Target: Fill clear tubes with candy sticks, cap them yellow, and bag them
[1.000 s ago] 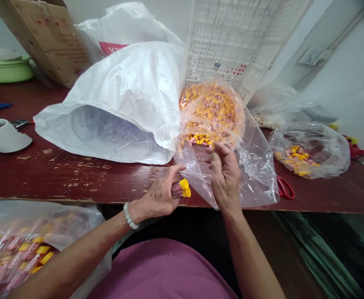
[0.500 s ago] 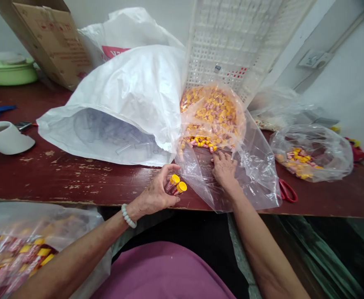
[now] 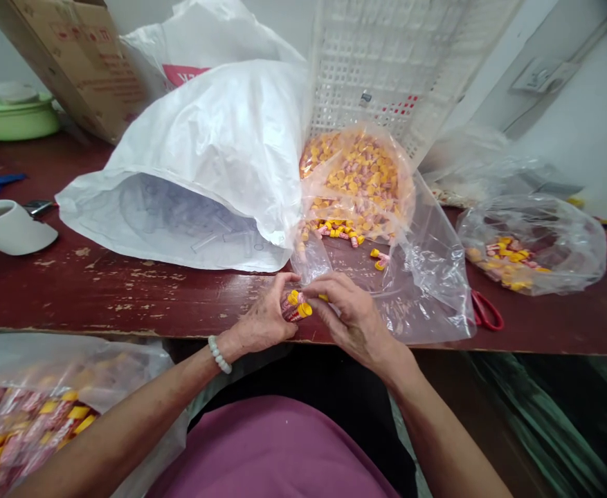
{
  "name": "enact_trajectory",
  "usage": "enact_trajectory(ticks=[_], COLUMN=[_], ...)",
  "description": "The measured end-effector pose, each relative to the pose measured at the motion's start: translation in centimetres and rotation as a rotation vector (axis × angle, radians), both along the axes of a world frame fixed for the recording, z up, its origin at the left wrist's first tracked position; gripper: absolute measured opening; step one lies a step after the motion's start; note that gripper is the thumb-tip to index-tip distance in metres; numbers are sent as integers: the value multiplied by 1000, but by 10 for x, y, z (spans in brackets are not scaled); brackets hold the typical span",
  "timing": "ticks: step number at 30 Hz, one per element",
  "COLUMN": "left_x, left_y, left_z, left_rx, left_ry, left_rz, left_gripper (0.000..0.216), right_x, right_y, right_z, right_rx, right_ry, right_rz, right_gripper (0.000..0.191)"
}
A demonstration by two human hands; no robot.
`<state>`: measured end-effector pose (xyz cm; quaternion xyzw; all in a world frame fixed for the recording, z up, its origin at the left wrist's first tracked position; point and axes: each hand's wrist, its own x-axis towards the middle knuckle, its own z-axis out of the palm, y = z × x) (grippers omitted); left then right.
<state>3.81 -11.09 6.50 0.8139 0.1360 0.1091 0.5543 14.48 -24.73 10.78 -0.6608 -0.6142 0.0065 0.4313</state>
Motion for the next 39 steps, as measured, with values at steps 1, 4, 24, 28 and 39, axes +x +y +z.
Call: enact_trajectory(ticks=[1,4,24,28,39], left_x=[0,0,0,-3,-9], left_y=[0,-4,-2,-3,-9], left_z=[-1,0,8,5,22], left_rx=[71,180,-393,-645,-680], left_ry=[-15,-69,156,3,20], left_rz=[-9,-54,17,-5,190], left_gripper=[69,64,65,53,36], right_x=[-6,-8,4,-21,-30], right_y=[-1,-3,16,7,39], right_z=[1,0,-18,-19,-40], right_rx=[-13,-34,163,-90,5], right_ry=[-5,9,201,-92,-189], right_rz=[40,82,-334,-117,-96], right_gripper=[16,16,37,77,53])
